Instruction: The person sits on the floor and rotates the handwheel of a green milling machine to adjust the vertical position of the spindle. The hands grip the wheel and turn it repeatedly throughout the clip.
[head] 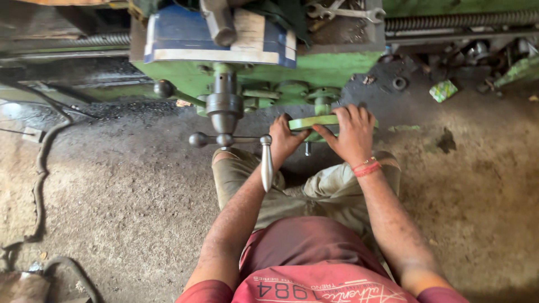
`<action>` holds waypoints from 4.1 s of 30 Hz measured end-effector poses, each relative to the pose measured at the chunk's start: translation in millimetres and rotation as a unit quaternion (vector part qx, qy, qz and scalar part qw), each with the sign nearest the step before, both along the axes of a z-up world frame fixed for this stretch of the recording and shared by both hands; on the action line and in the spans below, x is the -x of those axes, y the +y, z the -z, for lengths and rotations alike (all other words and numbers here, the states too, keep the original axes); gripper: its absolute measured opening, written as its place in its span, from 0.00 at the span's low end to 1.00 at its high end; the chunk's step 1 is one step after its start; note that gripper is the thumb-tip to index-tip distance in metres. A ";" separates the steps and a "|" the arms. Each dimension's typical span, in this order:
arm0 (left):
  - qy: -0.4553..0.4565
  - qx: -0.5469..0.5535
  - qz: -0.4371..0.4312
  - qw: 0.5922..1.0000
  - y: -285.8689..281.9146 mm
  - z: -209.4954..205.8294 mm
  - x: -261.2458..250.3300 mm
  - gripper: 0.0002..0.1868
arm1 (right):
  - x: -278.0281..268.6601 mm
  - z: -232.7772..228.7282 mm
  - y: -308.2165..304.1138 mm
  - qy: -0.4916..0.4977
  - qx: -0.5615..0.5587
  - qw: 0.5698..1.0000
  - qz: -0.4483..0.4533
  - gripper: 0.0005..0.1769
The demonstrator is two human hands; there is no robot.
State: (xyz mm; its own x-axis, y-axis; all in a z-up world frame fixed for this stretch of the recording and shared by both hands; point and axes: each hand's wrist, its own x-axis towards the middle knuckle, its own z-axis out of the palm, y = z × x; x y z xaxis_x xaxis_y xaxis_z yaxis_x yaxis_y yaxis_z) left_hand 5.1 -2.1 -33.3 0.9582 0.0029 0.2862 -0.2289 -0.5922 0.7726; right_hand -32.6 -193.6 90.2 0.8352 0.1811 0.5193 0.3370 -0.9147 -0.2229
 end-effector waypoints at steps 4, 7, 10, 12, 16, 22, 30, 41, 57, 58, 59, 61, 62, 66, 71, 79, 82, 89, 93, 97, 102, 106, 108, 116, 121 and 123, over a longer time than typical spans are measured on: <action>0.021 0.016 0.001 1.000 1.2 -2.7 1.2 0.32 | -0.1 1.7 0.6 -0.004 0.007 1.000 -0.001 0.30; 0.037 0.022 0.006 0.999 2.5 -5.5 0.3 0.32 | 0.3 2.0 1.9 -0.011 0.009 1.000 0.000 0.31; 0.026 0.021 0.005 0.999 2.8 -5.9 0.8 0.31 | 0.3 2.4 2.8 -0.017 0.014 1.000 -0.001 0.31; 0.020 0.020 0.004 1.000 2.3 -5.7 0.2 0.31 | -0.4 2.8 2.6 -0.013 0.016 1.000 -0.002 0.32; 0.038 0.035 0.004 0.999 2.6 -8.2 2.5 0.32 | 0.5 2.3 3.4 -0.007 0.022 1.000 0.006 0.32; 0.040 0.040 0.005 0.998 5.0 -16.5 4.3 0.31 | -0.7 1.0 6.9 -0.010 0.033 0.999 0.014 0.33; 0.056 0.059 0.012 0.997 7.1 -19.5 7.4 0.30 | 0.0 0.7 7.6 -0.011 0.032 0.999 0.009 0.33; 0.056 0.075 0.015 0.996 8.4 -12.1 5.6 0.29 | 0.7 -4.9 12.2 -0.004 0.027 1.000 0.011 0.32; 0.047 0.067 0.014 0.997 9.2 2.7 2.3 0.31 | 0.0 -6.9 15.9 -0.016 0.025 1.000 0.008 0.31; 0.046 0.068 0.014 0.997 9.6 2.8 2.4 0.31 | 0.0 -7.1 16.0 -0.018 0.024 1.000 0.006 0.31; 0.045 0.068 0.014 0.997 9.9 2.9 2.6 0.32 | 0.1 -7.3 16.0 -0.020 0.024 1.000 0.004 0.31; 0.043 0.072 0.015 0.996 10.0 2.9 3.6 0.31 | 0.6 -7.4 16.2 -0.020 0.023 1.000 0.003 0.31; 0.043 0.075 0.016 0.996 10.0 2.9 4.1 0.31 | 0.9 -7.4 16.5 -0.018 0.024 1.000 0.005 0.31; 0.065 0.083 0.033 0.994 12.3 1.8 4.2 0.30 | 0.4 -8.5 16.8 -0.021 0.028 0.999 0.005 0.32; 0.075 0.073 0.025 0.994 12.7 2.3 4.3 0.30 | 0.4 -8.8 18.6 -0.015 0.027 0.999 0.006 0.32; 0.073 0.069 0.028 0.995 13.0 7.6 2.7 0.30 | 0.5 -9.0 19.7 -0.013 0.033 0.999 0.006 0.32; 0.070 0.072 0.027 0.995 13.4 9.2 2.8 0.30 | 0.4 -9.3 20.4 -0.014 0.034 0.999 0.005 0.32; 0.085 0.082 0.026 0.993 14.6 11.5 3.4 0.31 | 0.3 -9.1 21.9 -0.016 0.038 0.999 0.005 0.32; 0.076 0.089 0.029 0.993 15.2 13.4 3.2 0.31 | 0.4 -8.7 23.0 -0.016 0.040 0.999 0.006 0.32; 0.089 0.095 0.034 0.991 16.5 15.0 3.4 0.31 | -0.1 -9.4 23.3 -0.017 0.044 0.999 0.005 0.32; 0.078 0.105 0.032 0.991 16.6 13.2 4.6 0.30 | 0.1 -11.7 25.0 -0.022 0.041 0.999 0.002 0.31; 0.087 0.103 0.034 0.990 17.6 7.6 5.8 0.28 | 0.8 -13.1 26.3 -0.019 0.042 0.999 0.002 0.31; 0.094 0.108 0.034 0.989 18.0 4.1 6.3 0.28 | 0.7 -13.2 26.7 -0.023 0.044 0.999 0.002 0.31; 0.110 0.113 0.029 0.987 19.3 -3.2 8.2 0.28 | 0.7 -13.4 29.8 -0.024 0.047 0.999 0.004 0.31; 0.097 0.110 0.028 0.989 19.5 -1.0 7.2 0.29 | 0.8 -13.4 31.0 -0.017 0.043 0.999 0.001 0.31; 0.099 0.111 0.026 0.988 19.7 -0.6 7.3 0.28 | 0.5 -12.9 31.2 -0.016 0.047 0.999 0.003 0.31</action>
State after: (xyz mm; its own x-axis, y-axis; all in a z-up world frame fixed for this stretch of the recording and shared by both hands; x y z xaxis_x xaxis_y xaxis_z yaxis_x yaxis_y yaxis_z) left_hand -2.1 17.5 -32.7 0.9959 -0.0066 0.0900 -0.0854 -0.3935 0.9153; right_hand -33.1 -162.5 103.1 0.8195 0.2256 0.5268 0.3374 -0.9330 -0.1253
